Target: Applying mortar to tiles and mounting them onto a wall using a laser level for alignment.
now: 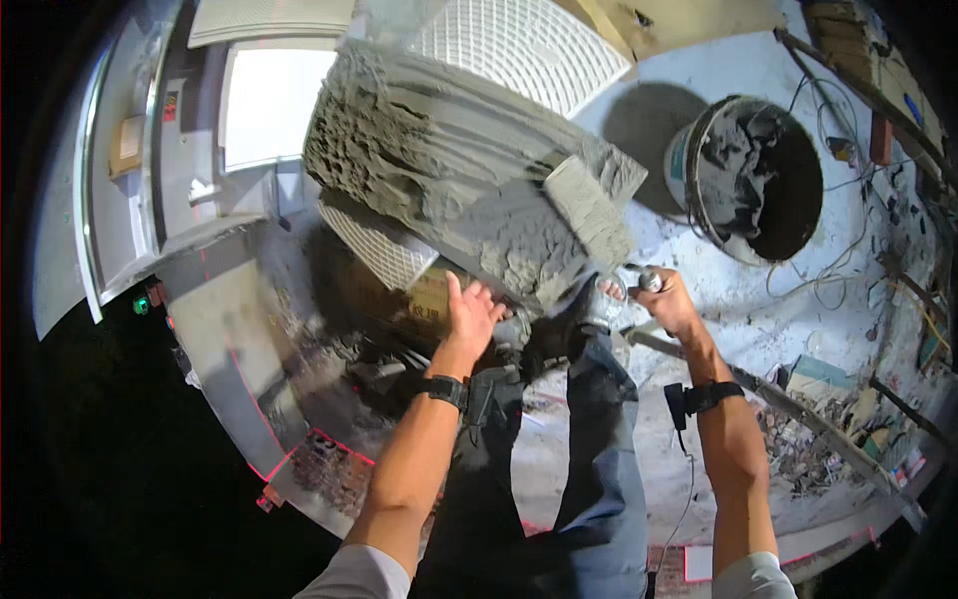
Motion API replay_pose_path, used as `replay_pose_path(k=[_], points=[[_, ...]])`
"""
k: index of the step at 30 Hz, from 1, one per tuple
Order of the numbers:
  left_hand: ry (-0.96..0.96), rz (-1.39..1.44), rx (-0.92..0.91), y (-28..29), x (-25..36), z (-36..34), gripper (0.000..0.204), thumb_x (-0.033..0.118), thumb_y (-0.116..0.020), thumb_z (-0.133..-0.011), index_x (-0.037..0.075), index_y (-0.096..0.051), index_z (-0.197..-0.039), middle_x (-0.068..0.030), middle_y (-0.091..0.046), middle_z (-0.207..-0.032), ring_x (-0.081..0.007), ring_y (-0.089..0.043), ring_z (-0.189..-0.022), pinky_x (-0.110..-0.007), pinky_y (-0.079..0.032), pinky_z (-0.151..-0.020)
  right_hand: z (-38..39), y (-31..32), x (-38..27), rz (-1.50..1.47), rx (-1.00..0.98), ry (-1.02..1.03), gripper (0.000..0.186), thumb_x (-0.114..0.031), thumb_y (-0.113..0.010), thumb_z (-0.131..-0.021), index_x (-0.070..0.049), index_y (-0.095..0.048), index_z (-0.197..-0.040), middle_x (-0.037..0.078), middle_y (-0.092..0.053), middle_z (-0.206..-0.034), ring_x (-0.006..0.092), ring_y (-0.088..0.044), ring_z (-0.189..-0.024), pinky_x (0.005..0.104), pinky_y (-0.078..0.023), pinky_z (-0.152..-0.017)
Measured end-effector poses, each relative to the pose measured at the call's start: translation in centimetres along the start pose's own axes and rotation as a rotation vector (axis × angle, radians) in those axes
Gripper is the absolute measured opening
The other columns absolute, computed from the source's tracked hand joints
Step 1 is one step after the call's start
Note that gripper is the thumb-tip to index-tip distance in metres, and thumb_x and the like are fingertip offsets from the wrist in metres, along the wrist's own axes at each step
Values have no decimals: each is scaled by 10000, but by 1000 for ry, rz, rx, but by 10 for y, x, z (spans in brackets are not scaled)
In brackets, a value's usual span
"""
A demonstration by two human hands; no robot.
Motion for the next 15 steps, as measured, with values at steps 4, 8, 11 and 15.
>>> replay_pose_path(k=[4, 8, 11, 15], points=[[1, 93, -135, -4, 1, -2, 1158, 822, -330, -818, -41, 42, -1494, -223, -82, -1573, -341, -152, -1445, -476, -118, -1164, 48, -23, 74, 743, -118, -51, 180, -220, -703, -764, -70, -657, -853, 124, -666, -711, 264, -650, -634, 340, -511, -626], [22, 46, -117, 7, 3, 0, 1140, 810, -325, -829, -51, 16, -1492, -226, -82, -1572, -340, -138, -1452, -473, -116, -1170, 111, 1, 84, 874, -96, -56, 230, -283, -700, -722, -71, -654, -797, 195, -642, -734, 380, -634, -699, 451, -495, -623], [40, -64, -88, 23, 14, 7, 1071, 783, -281, -861, -44, -34, -1496, -230, -95, -1568, -338, -125, -1457, -457, -129, -1176, 155, 44, 42, 761, 165, 34, 225, -239, -692, -739, -34, -636, -813, 189, -618, -674, 376, -609, -620, 428, -479, -572], [60, -272, 29, 51, 41, 23, 906, 690, -175, -941, -37, -188, -1481, -215, -296, -1515, -328, -275, -1414, -431, -218, -1159, 152, 105, 56, -52, 582, -333, 121, -148, -619, -823, -56, -570, -762, 33, -507, -553, 173, -475, -423, 319, -359, -397]])
Point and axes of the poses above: each hand's wrist, its own z-axis away from the middle knuckle, its own y-axis out of the back of the hand, x = y × z, the point moved 7 cm from there along -z, towards the middle knuckle
